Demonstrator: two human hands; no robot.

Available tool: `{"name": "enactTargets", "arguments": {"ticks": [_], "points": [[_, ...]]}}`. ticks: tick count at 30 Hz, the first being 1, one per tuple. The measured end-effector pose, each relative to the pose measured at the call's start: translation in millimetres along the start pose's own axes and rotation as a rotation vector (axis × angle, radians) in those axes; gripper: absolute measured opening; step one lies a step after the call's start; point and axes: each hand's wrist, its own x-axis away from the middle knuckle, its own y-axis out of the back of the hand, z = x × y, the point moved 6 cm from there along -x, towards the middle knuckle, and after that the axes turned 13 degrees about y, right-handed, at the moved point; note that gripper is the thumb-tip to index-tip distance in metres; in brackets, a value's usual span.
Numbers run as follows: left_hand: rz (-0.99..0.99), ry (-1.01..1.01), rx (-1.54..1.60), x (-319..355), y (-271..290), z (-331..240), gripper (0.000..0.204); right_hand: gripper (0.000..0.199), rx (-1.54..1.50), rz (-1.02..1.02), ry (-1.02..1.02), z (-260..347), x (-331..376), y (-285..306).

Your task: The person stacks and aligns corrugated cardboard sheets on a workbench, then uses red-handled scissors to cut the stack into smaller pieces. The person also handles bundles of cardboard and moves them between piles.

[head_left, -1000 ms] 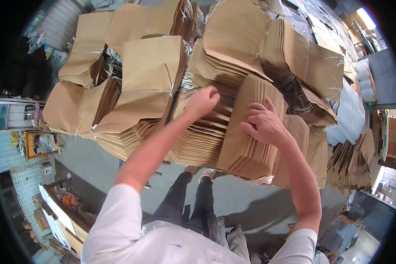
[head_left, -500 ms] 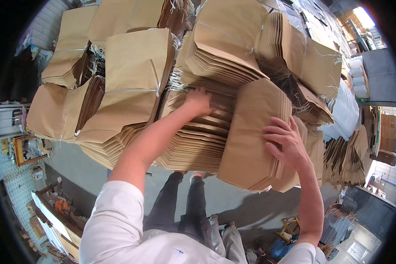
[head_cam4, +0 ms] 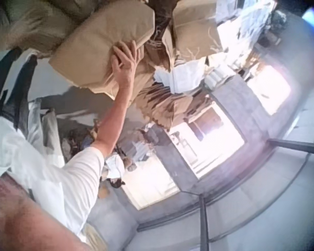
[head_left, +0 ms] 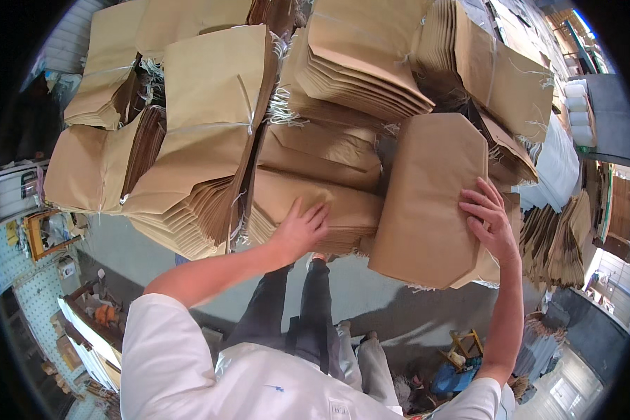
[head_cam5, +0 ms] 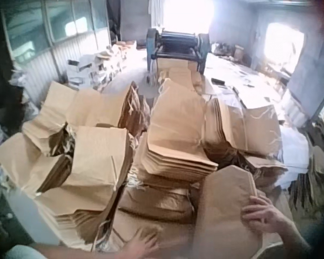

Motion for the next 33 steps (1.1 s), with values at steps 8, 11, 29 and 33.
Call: {"name": "enactTargets", "arguments": {"ticks": [8, 11, 29, 33], "points": [[-0.028, 0.061, 0.148, 23, -13, -3, 0.055, 0.028, 0.019, -0.026, 0.079, 41, -44, -23], [0.339, 0.198, 0.4, -34, 20, 12, 0.051, 0.029, 0.023, -0.046, 0.07, 30, -30, -34], [0.209, 0.359, 0.023, -251, -71, 98, 0.044, 0.034, -0.178, -0.181, 0.017, -23, 29, -31], [0.59, 0.123, 0.174, -233, -4, 53, 0.033, 0.035, -0.207, -0.214, -0.018, -30, 46, -30]]}}
